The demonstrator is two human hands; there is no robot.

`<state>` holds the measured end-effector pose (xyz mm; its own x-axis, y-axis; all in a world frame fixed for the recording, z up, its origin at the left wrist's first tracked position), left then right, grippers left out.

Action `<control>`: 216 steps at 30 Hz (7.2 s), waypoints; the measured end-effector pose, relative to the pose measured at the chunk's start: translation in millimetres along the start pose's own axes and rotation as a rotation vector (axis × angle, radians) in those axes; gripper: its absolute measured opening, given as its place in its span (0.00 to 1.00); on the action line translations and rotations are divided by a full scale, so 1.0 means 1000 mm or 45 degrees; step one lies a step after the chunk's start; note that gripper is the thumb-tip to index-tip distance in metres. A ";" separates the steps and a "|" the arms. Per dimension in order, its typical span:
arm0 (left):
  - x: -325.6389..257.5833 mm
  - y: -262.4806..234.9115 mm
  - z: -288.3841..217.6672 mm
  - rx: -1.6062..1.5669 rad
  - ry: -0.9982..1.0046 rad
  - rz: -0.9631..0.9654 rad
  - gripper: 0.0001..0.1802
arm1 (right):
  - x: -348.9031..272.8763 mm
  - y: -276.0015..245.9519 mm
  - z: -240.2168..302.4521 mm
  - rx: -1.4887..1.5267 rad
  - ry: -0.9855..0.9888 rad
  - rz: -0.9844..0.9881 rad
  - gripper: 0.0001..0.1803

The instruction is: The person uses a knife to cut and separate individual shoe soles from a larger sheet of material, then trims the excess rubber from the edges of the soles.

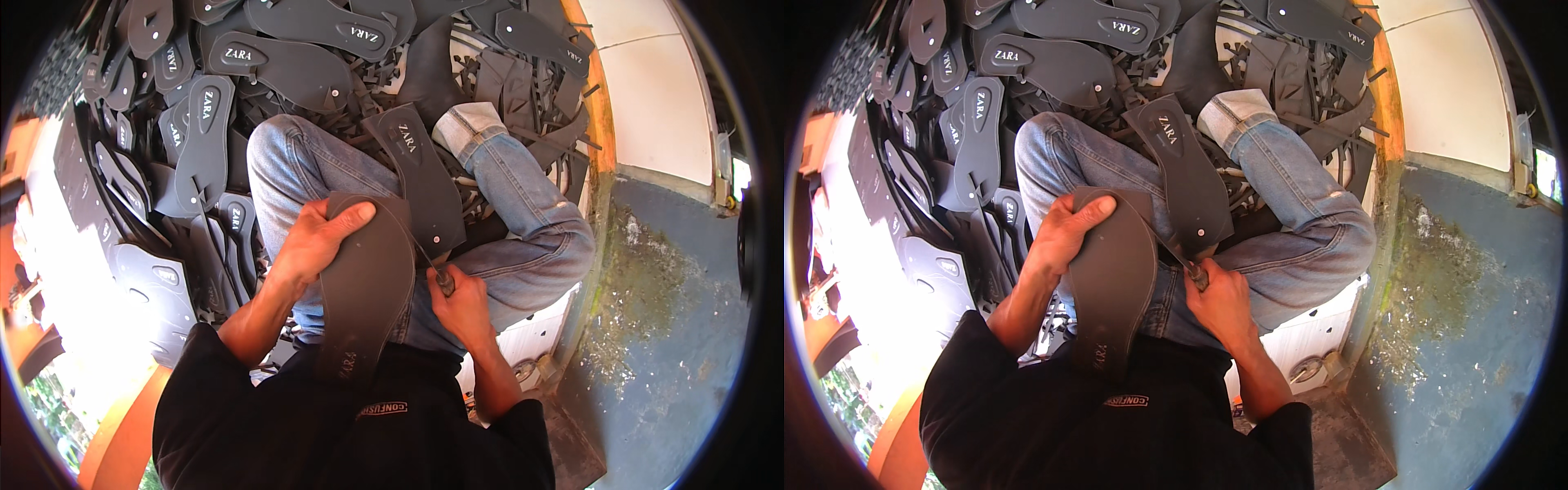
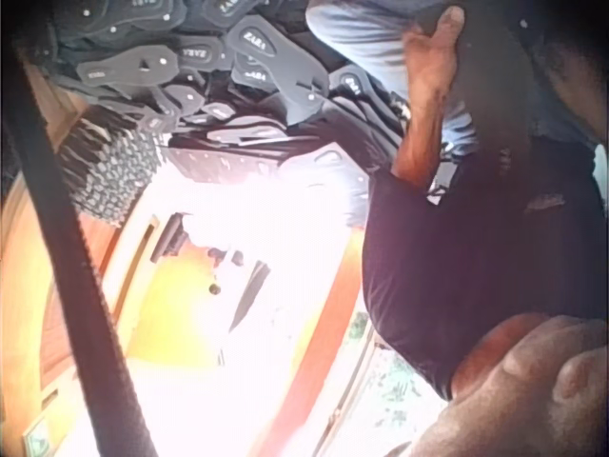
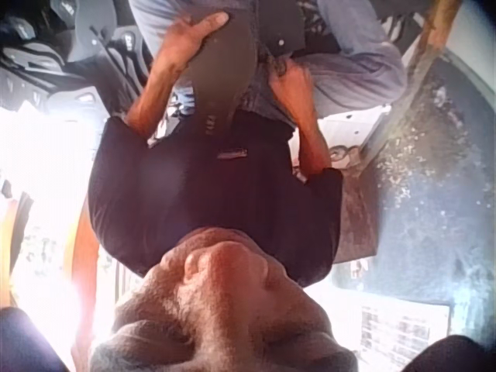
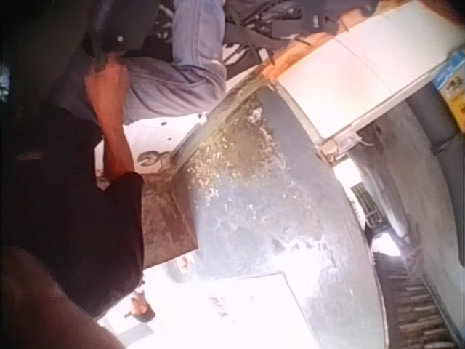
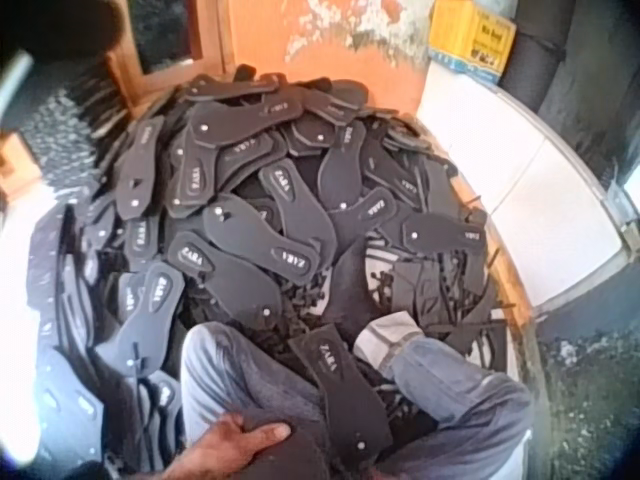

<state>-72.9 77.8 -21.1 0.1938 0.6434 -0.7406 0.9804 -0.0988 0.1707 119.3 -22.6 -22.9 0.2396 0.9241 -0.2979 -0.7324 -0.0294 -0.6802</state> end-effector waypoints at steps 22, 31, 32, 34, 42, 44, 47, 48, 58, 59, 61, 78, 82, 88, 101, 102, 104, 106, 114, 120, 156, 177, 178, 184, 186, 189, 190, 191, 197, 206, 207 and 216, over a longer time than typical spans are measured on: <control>0.010 0.033 0.039 -0.500 -0.278 0.314 0.19 | 0.089 -0.037 0.028 1.064 0.216 -0.186 0.14; 0.021 0.099 0.026 -0.746 0.271 0.273 0.14 | 0.048 -0.044 0.047 1.232 0.184 -0.298 0.16; 0.015 0.102 0.021 -0.713 0.247 0.122 0.14 | 0.042 -0.045 0.039 1.148 0.226 -0.343 0.16; 0.015 0.104 0.030 -0.780 0.181 0.098 0.15 | 0.031 -0.049 0.018 0.979 0.311 -0.427 0.18; 0.008 0.111 0.042 -0.793 0.047 0.090 0.13 | -0.010 -0.064 -0.025 -0.121 0.241 -0.462 0.21; 0.009 0.108 0.044 -0.791 0.058 0.087 0.13 | -0.013 -0.058 -0.029 -0.151 0.262 -0.450 0.19; 0.009 0.103 0.049 -0.784 0.060 0.078 0.13 | -0.013 -0.050 -0.029 -0.128 0.342 -0.421 0.17; 0.008 0.100 0.052 -0.782 0.058 0.072 0.13 | -0.008 -0.047 -0.025 -0.141 0.290 -0.405 0.16; -0.010 0.058 0.086 -0.517 0.009 0.052 0.15 | 0.054 -0.016 -0.011 0.861 0.496 0.101 0.15; -0.010 0.054 0.089 -0.475 -0.004 0.067 0.16 | 0.049 -0.011 -0.004 0.993 0.557 0.213 0.14; -0.004 0.040 0.088 -0.423 0.063 0.002 0.18 | 0.035 -0.002 0.000 0.926 0.512 0.270 0.13; 0.012 0.010 -0.011 -0.214 0.102 0.089 0.15 | 0.009 -0.012 0.012 0.212 0.016 -0.043 0.19; 0.013 0.017 -0.011 -0.218 0.102 0.174 0.16 | 0.006 -0.011 0.005 0.183 0.041 -0.050 0.18; 0.012 0.023 -0.007 -0.011 0.120 0.263 0.16 | 0.016 -0.008 0.006 0.078 -0.010 0.005 0.15; 0.036 -0.037 -0.022 -0.668 0.393 -0.263 0.14 | 0.070 -0.038 -0.024 0.548 0.253 -0.225 0.14; 0.035 -0.053 -0.035 -0.834 0.521 -0.423 0.12 | 0.064 -0.040 -0.034 0.604 0.339 -0.264 0.15; 0.022 -0.061 -0.051 -0.964 0.646 -0.576 0.10 | 0.049 -0.042 -0.045 0.763 0.504 -0.355 0.17; 0.029 -0.014 -0.032 -0.881 0.501 -0.171 0.08 | 0.038 -0.043 -0.054 0.828 0.527 -0.461 0.20; 0.002 0.101 0.027 -0.797 -0.059 0.170 0.11 | 0.005 -0.059 -0.020 0.143 0.139 -0.459 0.19; -0.006 0.114 0.045 -0.745 -0.072 -0.002 0.15 | -0.017 -0.046 -0.029 -0.038 0.191 -0.413 0.16; 0.131 0.015 -0.102 1.553 0.923 -0.421 0.31 | 0.030 -0.036 -0.030 0.173 0.193 -0.417 0.18; 0.027 0.031 -0.029 0.106 0.124 0.207 0.09 | 0.002 -0.031 0.000 0.277 0.065 -0.268 0.18; 0.026 0.029 -0.018 -0.030 0.003 0.204 0.09 | -0.001 -0.026 -0.002 0.273 0.064 -0.262 0.19; 0.026 0.024 -0.014 0.003 -0.030 0.174 0.11 | -0.007 -0.017 -0.003 0.128 0.090 -0.165 0.17; 0.025 0.024 -0.016 0.030 -0.021 0.180 0.11 | -0.007 -0.016 -0.003 0.096 0.091 -0.160 0.16; 0.024 0.025 -0.016 0.127 -0.007 0.201 0.11 | -0.002 -0.014 0.001 0.060 0.056 -0.151 0.14; 0.025 0.026 -0.014 0.176 0.000 0.196 0.11 | 0.007 -0.014 0.005 0.060 0.018 -0.150 0.13; 0.026 0.028 -0.012 0.224 0.004 0.202 0.12 | 0.015 -0.016 0.010 0.053 -0.012 -0.156 0.11; 0.024 0.041 -0.014 0.240 0.008 0.245 0.18 | 0.054 -0.025 0.029 0.487 -0.084 -0.262 0.11; 0.051 0.057 -0.003 -0.257 0.297 0.145 0.16 | 0.076 -0.048 0.020 1.625 0.351 -0.390 0.11; 0.056 0.056 0.017 -0.168 0.259 0.181 0.17 | 0.071 -0.051 0.020 1.561 0.351 -0.421 0.11; 0.018 0.106 0.032 -0.740 0.120 0.112 0.13 | 0.014 -0.053 0.007 0.882 0.229 -0.504 0.15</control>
<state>35.8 54.2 -37.2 0.2436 0.7189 -0.6511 0.7748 0.2595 0.5764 156.9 -5.6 13.4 0.6188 0.7395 -0.2650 -0.7855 0.5831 -0.2070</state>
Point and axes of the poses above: each hand's wrist, its own x-axis towards the middle knuckle, its own y-axis out of the palm, z = x × y, the point moved 7 cm from there along x, towards the middle knuckle, and after that the axes turned 9 degrees about -z, right-handed, at the moved point
